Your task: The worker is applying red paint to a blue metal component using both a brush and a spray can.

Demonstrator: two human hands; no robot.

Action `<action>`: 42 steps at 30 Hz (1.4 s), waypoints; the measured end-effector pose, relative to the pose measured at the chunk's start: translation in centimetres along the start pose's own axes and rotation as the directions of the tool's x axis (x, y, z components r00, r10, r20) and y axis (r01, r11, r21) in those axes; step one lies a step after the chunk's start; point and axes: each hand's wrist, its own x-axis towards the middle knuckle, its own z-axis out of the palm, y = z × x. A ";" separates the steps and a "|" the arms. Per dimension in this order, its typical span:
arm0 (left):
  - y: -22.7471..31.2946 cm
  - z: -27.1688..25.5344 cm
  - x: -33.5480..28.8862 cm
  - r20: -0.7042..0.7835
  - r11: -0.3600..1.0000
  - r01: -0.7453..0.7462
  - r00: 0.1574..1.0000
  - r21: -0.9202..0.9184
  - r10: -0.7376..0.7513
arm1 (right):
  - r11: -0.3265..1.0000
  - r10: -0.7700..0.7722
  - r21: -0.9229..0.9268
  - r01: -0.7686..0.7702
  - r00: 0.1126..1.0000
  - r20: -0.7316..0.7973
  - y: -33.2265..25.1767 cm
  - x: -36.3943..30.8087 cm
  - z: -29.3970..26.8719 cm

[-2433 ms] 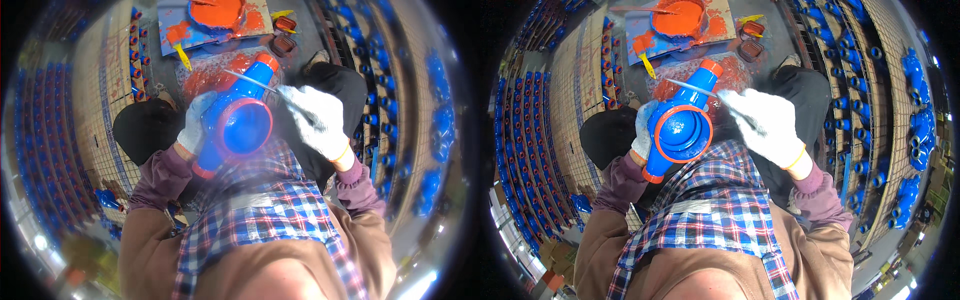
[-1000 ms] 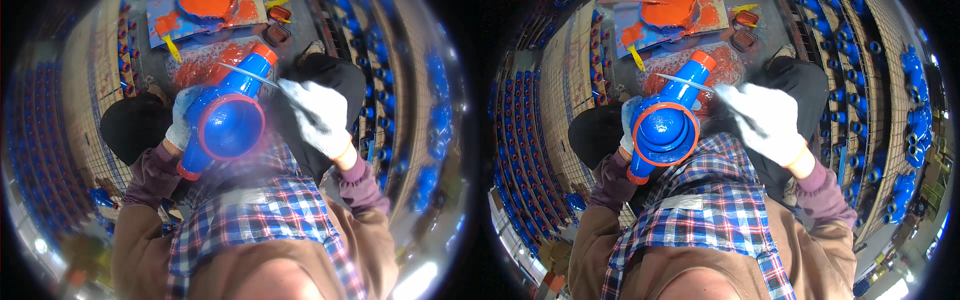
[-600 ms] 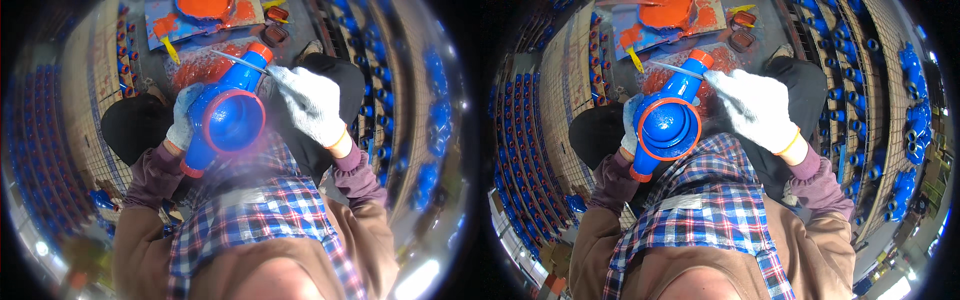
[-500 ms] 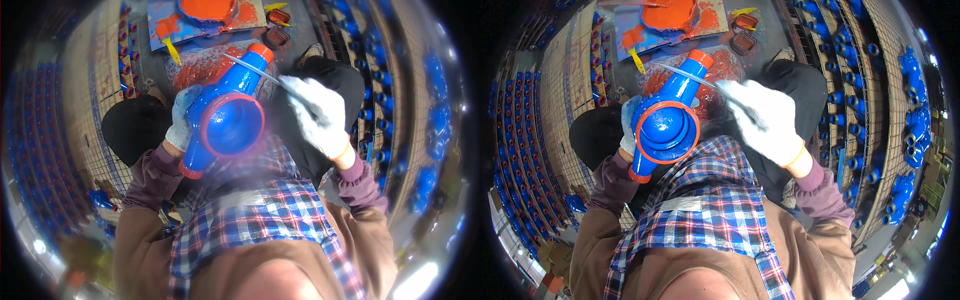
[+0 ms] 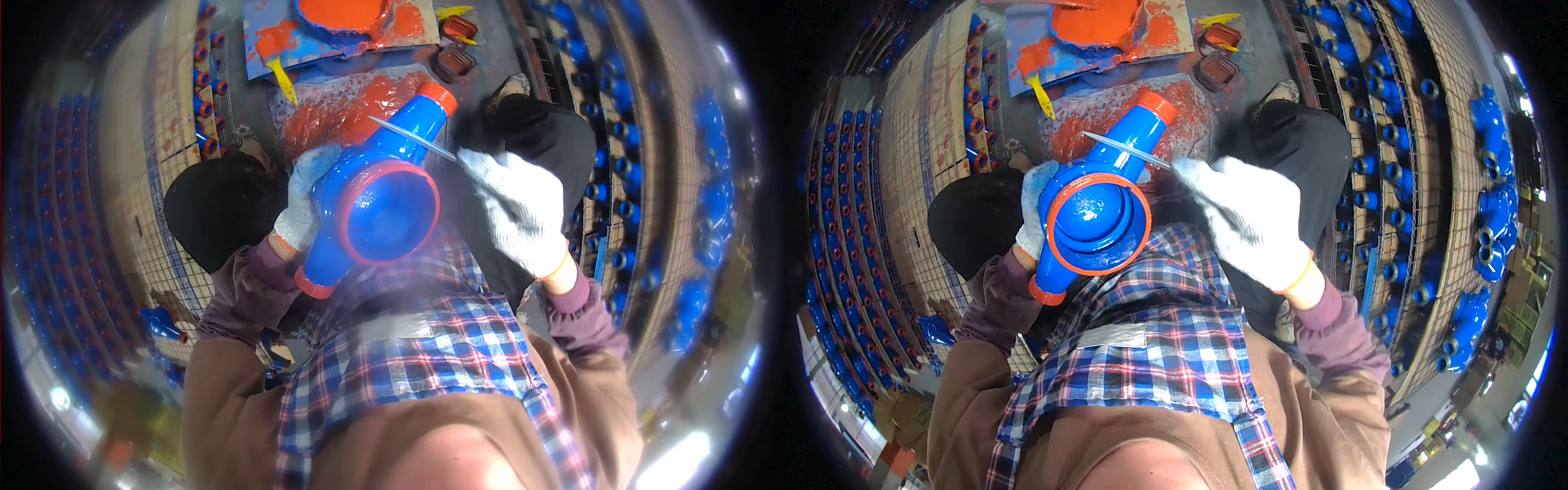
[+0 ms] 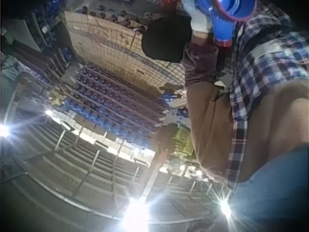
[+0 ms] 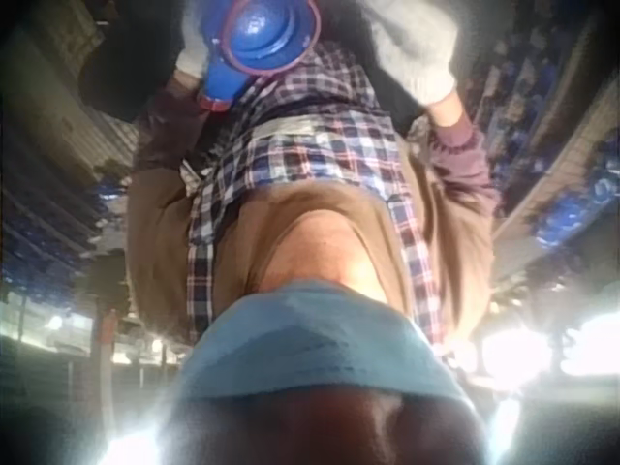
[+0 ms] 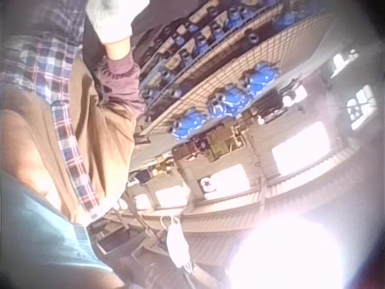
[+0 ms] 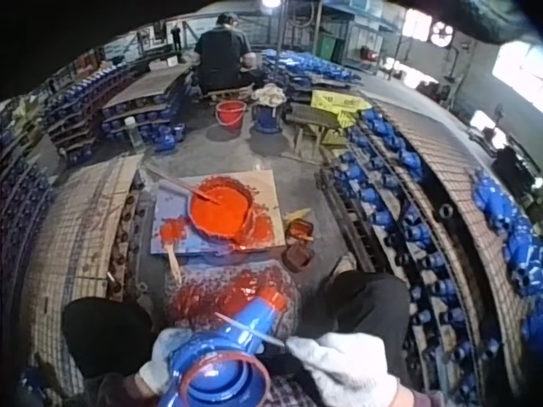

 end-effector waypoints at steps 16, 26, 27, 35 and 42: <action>0.4 1.4 0.3 -0.113 0.956 0.147 0.977 -0.254 -0.180 | 0.993 0.070 -0.102 -0.064 0.996 0.062 0.2 -0.2 -0.1; -0.5 0.2 0.5 -0.140 0.935 0.219 0.954 -0.278 -0.265 | 0.994 -0.064 -0.094 0.062 0.998 -0.015 0.2 0.3 -0.2; -0.6 0.2 0.5 -0.138 0.921 0.197 0.957 -0.337 -0.256 | 0.994 -0.033 -0.102 0.033 0.999 0.003 0.1 0.1 -0.3; -2.1 -1.6 1.0 -0.222 0.982 0.161 0.958 -0.102 -0.180 | 0.988 -0.045 -0.147 0.044 0.999 0.000 0.4 -0.3 -0.4; -2.0 -2.1 0.6 -0.027 0.990 0.087 0.995 -0.109 -0.091 | 0.990 0.027 -0.138 -0.022 0.999 0.033 0.6 -0.8 -0.5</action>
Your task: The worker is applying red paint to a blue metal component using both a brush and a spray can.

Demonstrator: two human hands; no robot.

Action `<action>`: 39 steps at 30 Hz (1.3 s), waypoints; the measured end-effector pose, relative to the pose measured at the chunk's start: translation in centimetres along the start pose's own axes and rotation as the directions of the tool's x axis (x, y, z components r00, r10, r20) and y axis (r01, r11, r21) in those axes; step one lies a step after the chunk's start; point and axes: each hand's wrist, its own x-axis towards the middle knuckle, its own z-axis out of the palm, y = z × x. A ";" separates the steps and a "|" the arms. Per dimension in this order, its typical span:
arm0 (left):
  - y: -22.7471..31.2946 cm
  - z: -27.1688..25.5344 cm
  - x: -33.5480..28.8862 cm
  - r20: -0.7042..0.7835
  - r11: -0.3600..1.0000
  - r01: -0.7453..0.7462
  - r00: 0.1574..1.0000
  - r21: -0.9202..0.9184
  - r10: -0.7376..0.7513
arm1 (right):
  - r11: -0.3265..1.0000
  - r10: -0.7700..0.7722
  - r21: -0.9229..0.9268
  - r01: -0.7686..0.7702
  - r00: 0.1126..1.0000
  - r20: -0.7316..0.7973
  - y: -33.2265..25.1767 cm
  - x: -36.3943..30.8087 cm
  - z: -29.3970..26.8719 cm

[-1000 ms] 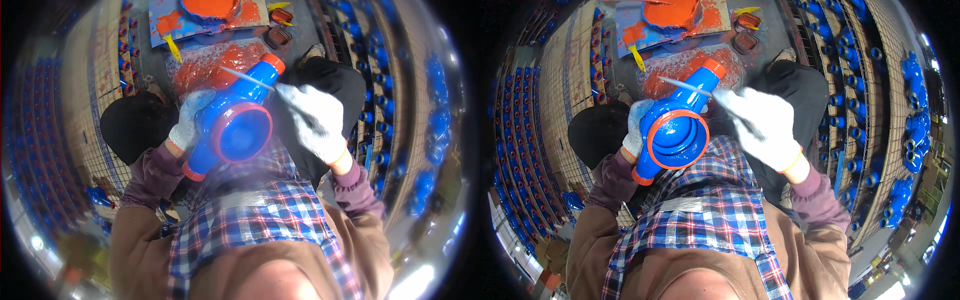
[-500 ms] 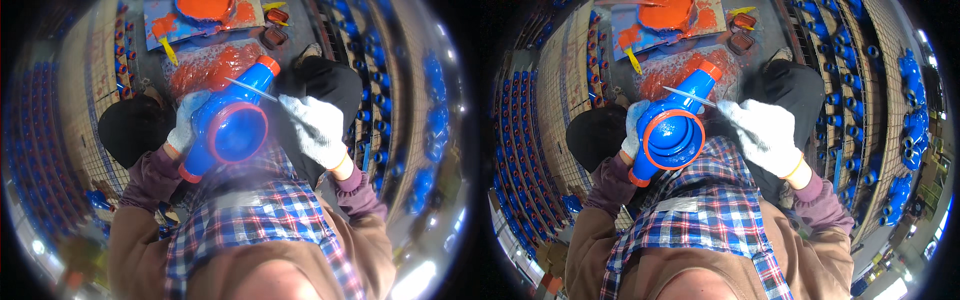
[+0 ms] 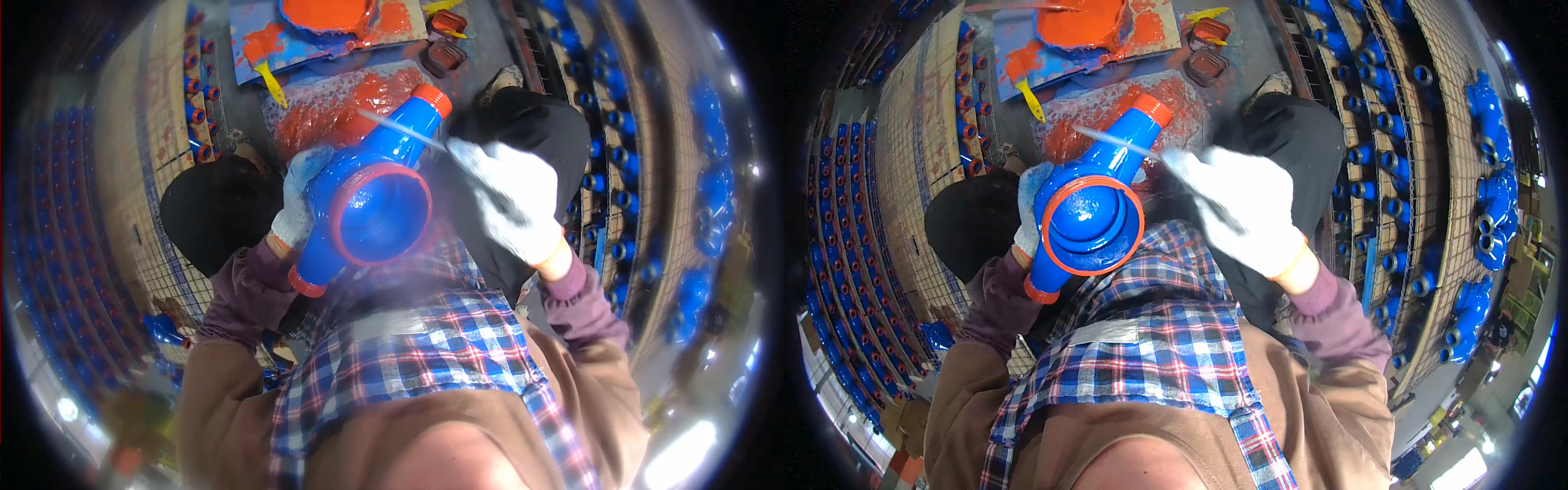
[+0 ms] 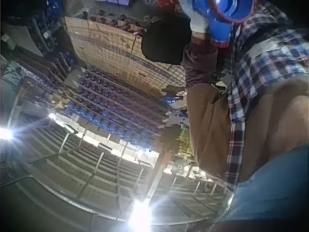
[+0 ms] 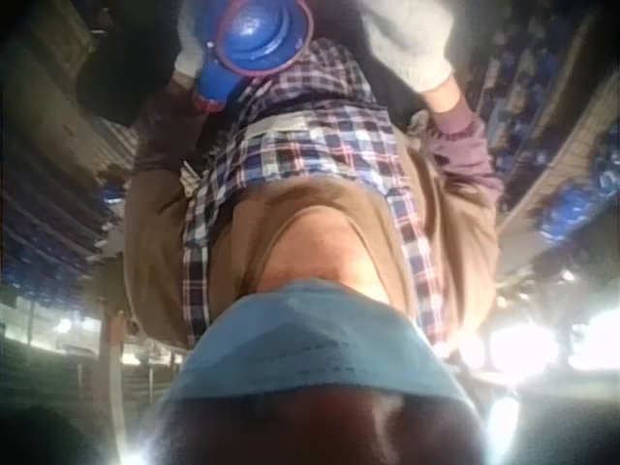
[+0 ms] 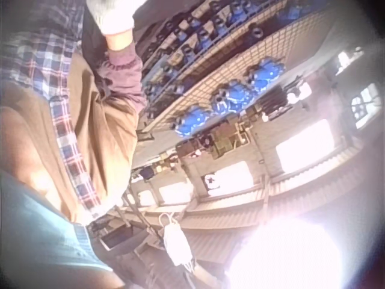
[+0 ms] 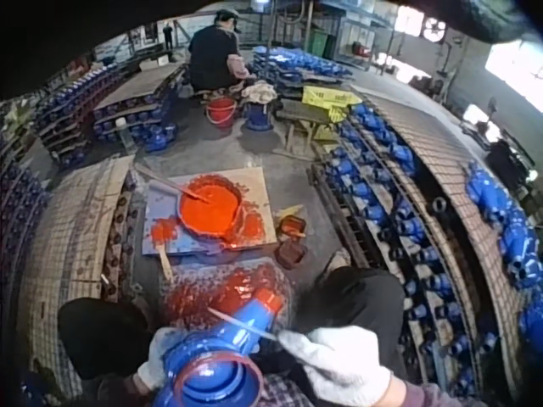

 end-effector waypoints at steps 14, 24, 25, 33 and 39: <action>1.1 1.5 -0.5 -0.226 0.996 0.054 0.972 -0.074 -0.070 | 0.999 0.010 -0.033 -0.009 0.999 0.038 0.2 0.5 -0.4; 1.6 2.9 -0.4 -0.153 0.991 0.029 0.987 -0.127 -0.048 | 0.995 0.096 -0.047 -0.093 0.992 0.082 -0.3 1.0 -0.7; 1.6 2.8 -0.3 -0.159 0.990 0.032 0.986 -0.138 -0.054 | 0.991 0.097 -0.110 -0.082 0.984 0.146 -0.1 1.0 -0.7; 2.0 2.4 0.0 -0.052 0.973 0.074 0.995 -0.218 -0.087 | 0.999 0.013 -0.052 -0.011 0.999 0.038 0.0 1.3 -0.2; 2.4 3.0 -0.2 -0.087 0.974 0.049 0.994 -0.219 -0.070 | 0.999 -0.012 -0.041 0.013 1.000 0.006 -0.7 1.7 -0.6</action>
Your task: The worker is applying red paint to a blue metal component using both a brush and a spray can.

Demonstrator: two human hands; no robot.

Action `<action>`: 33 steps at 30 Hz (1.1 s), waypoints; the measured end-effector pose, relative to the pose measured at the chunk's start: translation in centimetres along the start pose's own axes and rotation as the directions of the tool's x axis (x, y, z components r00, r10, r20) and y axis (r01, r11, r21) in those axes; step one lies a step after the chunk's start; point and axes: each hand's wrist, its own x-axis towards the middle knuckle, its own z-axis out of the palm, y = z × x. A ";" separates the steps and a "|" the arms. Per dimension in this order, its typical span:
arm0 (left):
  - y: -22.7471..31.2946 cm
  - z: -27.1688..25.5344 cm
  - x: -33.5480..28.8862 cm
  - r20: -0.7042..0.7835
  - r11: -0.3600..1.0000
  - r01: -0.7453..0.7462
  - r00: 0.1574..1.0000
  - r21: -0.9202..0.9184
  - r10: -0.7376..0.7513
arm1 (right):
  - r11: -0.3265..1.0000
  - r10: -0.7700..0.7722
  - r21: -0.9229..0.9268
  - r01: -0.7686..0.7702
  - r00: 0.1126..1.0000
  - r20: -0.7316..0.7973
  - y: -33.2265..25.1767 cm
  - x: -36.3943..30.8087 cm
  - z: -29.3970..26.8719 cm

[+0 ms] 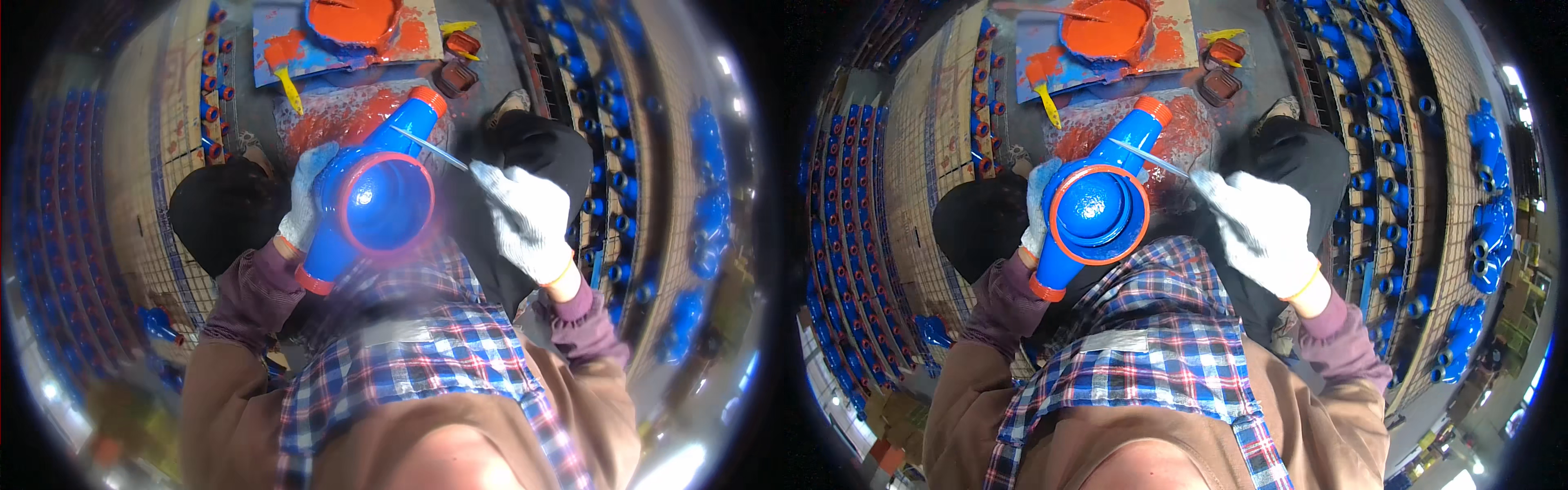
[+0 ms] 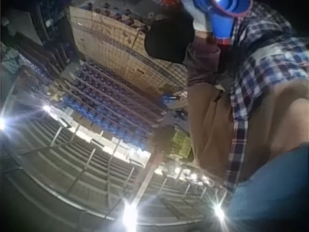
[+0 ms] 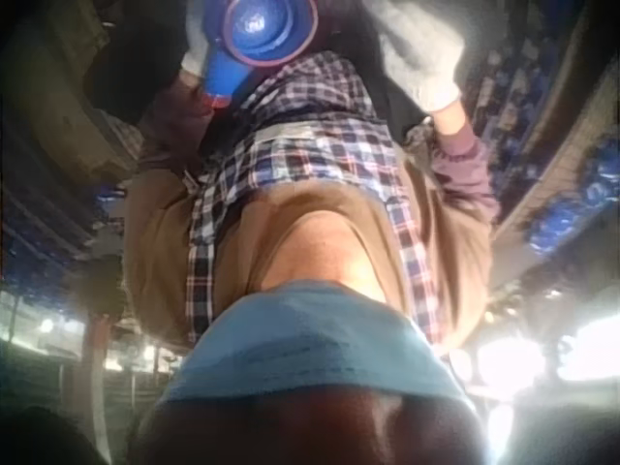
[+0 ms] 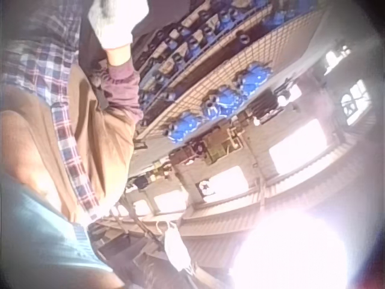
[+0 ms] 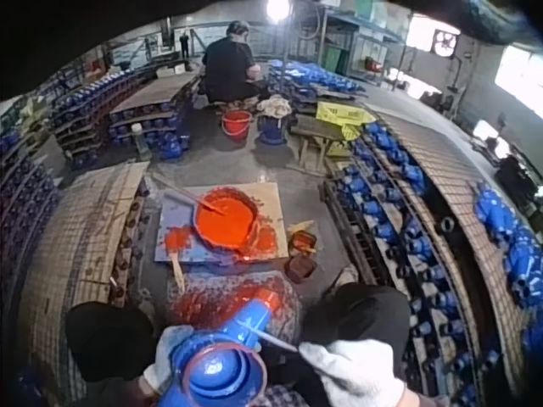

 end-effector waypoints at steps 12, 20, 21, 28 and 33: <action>-0.4 -0.2 0.4 0.068 0.979 -0.089 0.995 0.182 0.078 | 0.865 0.499 0.266 -0.426 0.790 -0.357 -0.6 -0.4 1.3; -0.1 0.6 0.7 0.265 0.967 -0.103 0.963 0.232 0.039 | 0.569 0.716 0.560 -0.602 0.698 0.022 -0.7 1.7 3.6; -0.2 0.9 0.8 0.299 0.970 -0.110 0.953 0.214 0.043 | 0.577 0.685 0.576 -0.580 0.727 0.046 -0.7 2.0 3.6; -0.5 1.4 0.8 0.222 0.974 -0.104 0.973 0.200 0.058 | 0.571 0.699 0.604 -0.556 0.715 -0.003 -0.9 2.4 4.2; -0.7 -0.7 1.3 0.276 0.962 -0.137 0.959 0.235 0.069 | 0.544 0.728 0.662 -0.516 0.682 -0.067 -1.0 2.3 5.1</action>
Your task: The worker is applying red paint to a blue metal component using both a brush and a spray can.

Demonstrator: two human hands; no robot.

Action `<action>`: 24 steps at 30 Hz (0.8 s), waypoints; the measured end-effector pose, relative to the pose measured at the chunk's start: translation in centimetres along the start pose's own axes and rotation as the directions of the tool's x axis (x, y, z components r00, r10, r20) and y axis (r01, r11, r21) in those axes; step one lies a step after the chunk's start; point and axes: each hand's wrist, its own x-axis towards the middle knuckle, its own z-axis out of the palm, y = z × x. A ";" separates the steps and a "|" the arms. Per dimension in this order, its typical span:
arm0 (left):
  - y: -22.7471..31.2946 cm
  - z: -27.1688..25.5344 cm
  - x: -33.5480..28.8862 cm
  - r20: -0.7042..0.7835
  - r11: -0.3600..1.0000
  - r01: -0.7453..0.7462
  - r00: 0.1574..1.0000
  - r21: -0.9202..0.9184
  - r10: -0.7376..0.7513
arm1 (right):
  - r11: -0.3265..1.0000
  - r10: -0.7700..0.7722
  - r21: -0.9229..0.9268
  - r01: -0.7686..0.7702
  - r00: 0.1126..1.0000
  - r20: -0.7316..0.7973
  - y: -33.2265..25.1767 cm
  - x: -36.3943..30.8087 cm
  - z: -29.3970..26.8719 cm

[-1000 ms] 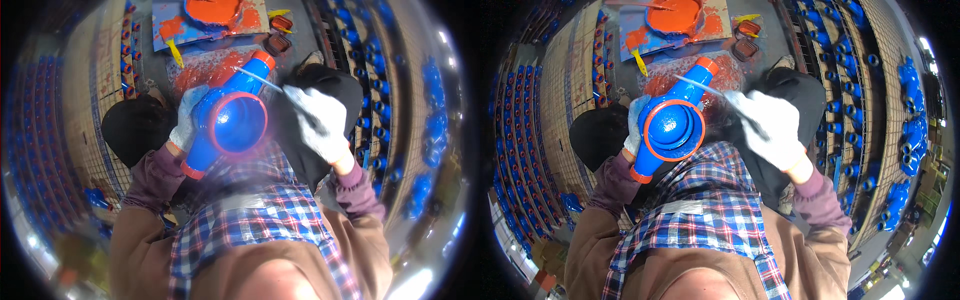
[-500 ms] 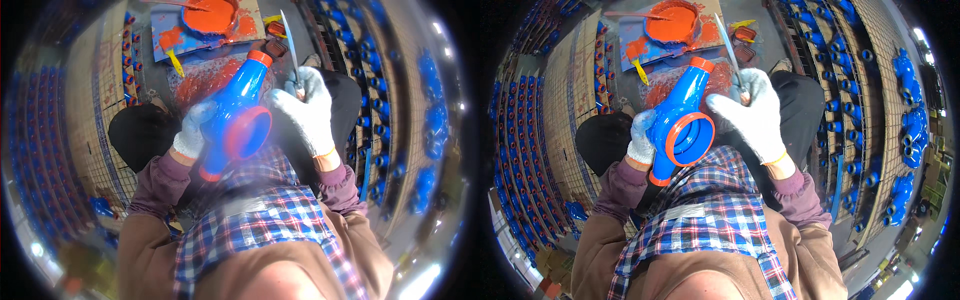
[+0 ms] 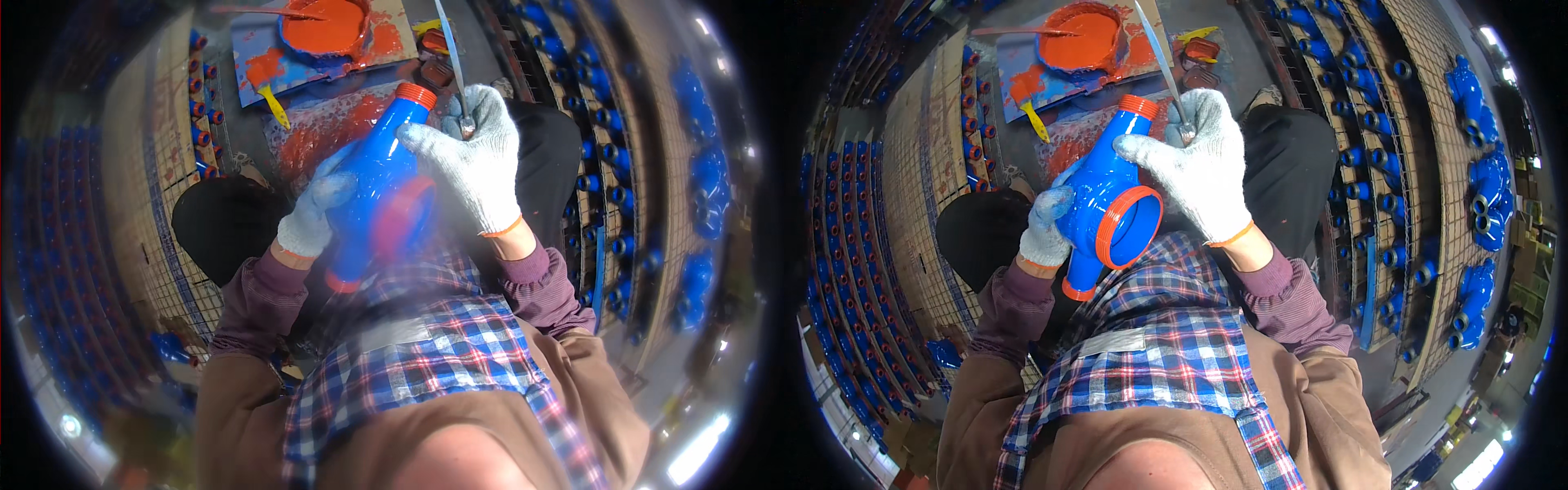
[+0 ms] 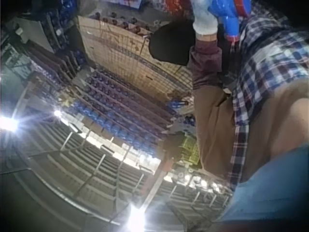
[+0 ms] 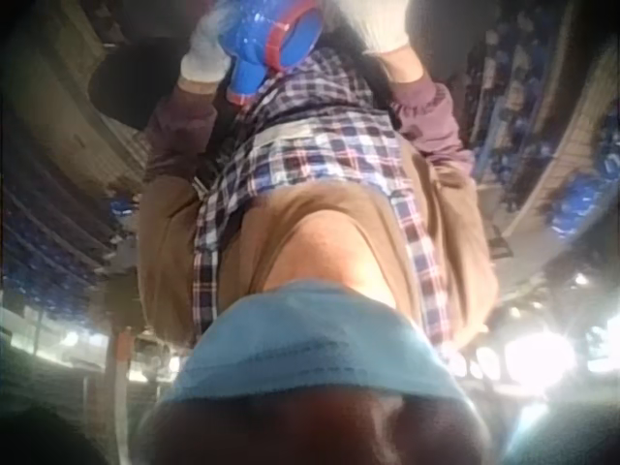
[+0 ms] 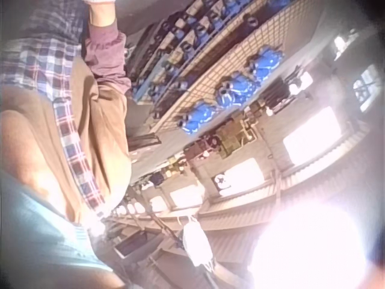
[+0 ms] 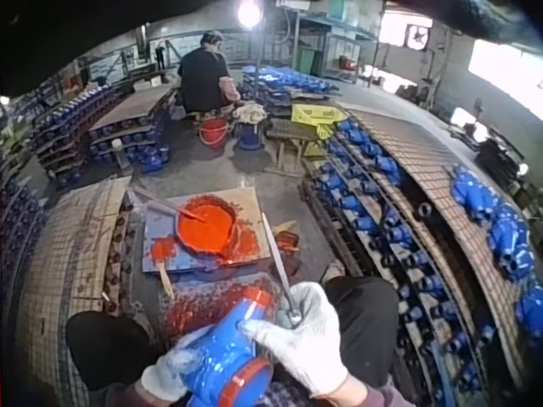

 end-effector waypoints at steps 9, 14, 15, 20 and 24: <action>0.7 0.9 1.1 0.000 0.214 -0.167 0.788 0.962 0.616 | 0.808 -0.069 -0.587 -0.042 0.984 -0.166 -0.6 -2.4 -13.4; 0.5 2.2 3.0 -0.331 0.684 -0.027 0.861 0.729 0.386 | 0.460 0.170 -0.874 -0.158 0.981 -0.088 -3.3 -4.4 -27.4; 0.3 2.3 3.1 -0.307 0.584 0.003 0.853 0.812 0.423 | 0.349 0.311 -0.921 -0.170 0.949 -0.057 -4.1 -5.3 -29.4; -0.8 2.2 3.9 -0.172 0.394 -0.051 0.844 0.918 0.508 | -0.279 0.934 -0.948 0.151 0.272 -0.231 -3.4 -13.1 -35.2; -1.0 2.4 4.0 -0.093 0.290 -0.077 0.841 0.954 0.533 | -0.122 0.964 -0.969 0.217 -0.208 -0.168 -1.0 -22.9 -39.9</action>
